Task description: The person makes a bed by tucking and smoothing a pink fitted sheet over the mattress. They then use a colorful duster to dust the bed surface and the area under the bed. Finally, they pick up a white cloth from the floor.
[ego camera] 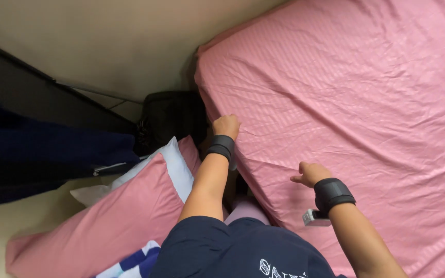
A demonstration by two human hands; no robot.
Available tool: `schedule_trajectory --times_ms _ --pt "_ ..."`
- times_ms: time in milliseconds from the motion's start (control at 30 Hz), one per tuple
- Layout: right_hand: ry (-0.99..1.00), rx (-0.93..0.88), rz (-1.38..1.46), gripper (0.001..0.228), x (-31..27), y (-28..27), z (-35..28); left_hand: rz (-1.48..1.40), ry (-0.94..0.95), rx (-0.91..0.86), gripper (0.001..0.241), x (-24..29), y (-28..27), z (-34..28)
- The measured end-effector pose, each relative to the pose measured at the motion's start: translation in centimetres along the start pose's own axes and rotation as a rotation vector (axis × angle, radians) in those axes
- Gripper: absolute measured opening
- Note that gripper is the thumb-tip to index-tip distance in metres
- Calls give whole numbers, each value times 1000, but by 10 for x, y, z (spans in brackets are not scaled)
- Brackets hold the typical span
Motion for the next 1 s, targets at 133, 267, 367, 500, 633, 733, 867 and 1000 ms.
schedule_trajectory --times_ms 133,267,367,500,633,733,867,1000 --pt "-102 -86 -132 62 -17 31 28 56 68 -174 34 -10 29 5" --pt "-166 -43 -113 46 -33 61 51 -8 115 -137 34 -17 66 -4" --pt "-221 -68 -152 25 -42 71 60 -50 222 -81 14 -27 94 -16" --pt "-271 -108 -178 21 -62 32 51 -107 380 31 13 -34 67 -14" --pt "-279 1 -44 20 -95 -5 52 -39 342 139 11 -67 38 8" --pt "-454 127 -1 19 -127 -29 59 55 316 296 8 -99 16 31" --pt "-538 174 40 16 -160 -50 56 -22 248 274 20 -129 -14 47" --pt "-530 145 47 19 -157 -41 61 -129 215 120 33 -137 -16 80"
Point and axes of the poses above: each hand's wrist, its own z-axis towards the middle knuckle, its own y-axis out of the palm, x = y × z, the point moved 1 cm from there along z, towards the middle knuckle, and after that the axes turned 10 degrees about x, right-handed, at the moved point
